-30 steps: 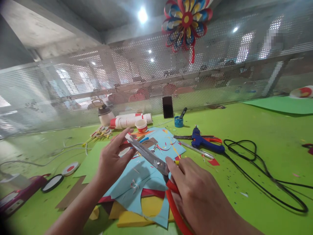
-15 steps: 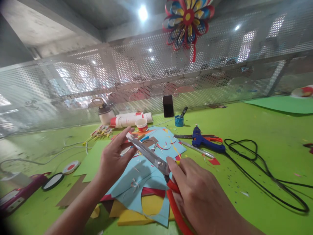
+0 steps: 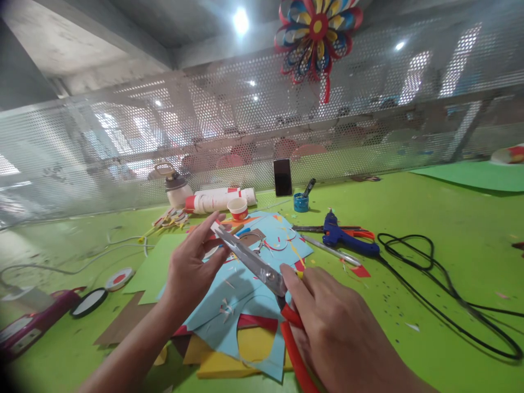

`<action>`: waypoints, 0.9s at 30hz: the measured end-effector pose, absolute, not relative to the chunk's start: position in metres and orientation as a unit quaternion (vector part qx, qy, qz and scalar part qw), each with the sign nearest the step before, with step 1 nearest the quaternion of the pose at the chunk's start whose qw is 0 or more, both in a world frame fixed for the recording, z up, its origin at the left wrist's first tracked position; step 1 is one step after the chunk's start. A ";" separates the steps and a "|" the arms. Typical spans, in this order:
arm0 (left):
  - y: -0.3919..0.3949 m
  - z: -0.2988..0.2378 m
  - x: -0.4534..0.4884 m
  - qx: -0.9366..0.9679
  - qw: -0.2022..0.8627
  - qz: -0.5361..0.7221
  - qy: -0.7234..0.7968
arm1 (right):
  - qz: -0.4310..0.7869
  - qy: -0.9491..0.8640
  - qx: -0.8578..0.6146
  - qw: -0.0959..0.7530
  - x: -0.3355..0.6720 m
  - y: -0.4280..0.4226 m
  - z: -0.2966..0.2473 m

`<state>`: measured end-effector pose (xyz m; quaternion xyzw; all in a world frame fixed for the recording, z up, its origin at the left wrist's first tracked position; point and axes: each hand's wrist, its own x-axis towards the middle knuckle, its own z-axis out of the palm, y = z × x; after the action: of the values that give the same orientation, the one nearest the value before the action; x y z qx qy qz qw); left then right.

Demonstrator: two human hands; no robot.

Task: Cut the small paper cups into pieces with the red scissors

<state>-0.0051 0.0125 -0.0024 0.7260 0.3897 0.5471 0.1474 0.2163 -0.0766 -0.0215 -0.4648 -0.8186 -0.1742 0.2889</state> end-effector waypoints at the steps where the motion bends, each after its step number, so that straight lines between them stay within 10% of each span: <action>1: 0.013 -0.003 -0.005 0.725 0.146 0.548 0.390 | -0.176 -0.819 -0.462 0.290 0.216 -0.077 -0.022; 27: 0.008 0.003 -0.002 0.719 0.174 0.562 0.370 | -0.150 -0.816 -0.471 0.300 0.217 -0.079 -0.019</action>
<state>-0.0015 0.0080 0.0030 0.7188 0.3700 0.5624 0.1740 0.2172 -0.0793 -0.0187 -0.4709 -0.8159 -0.1500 0.2999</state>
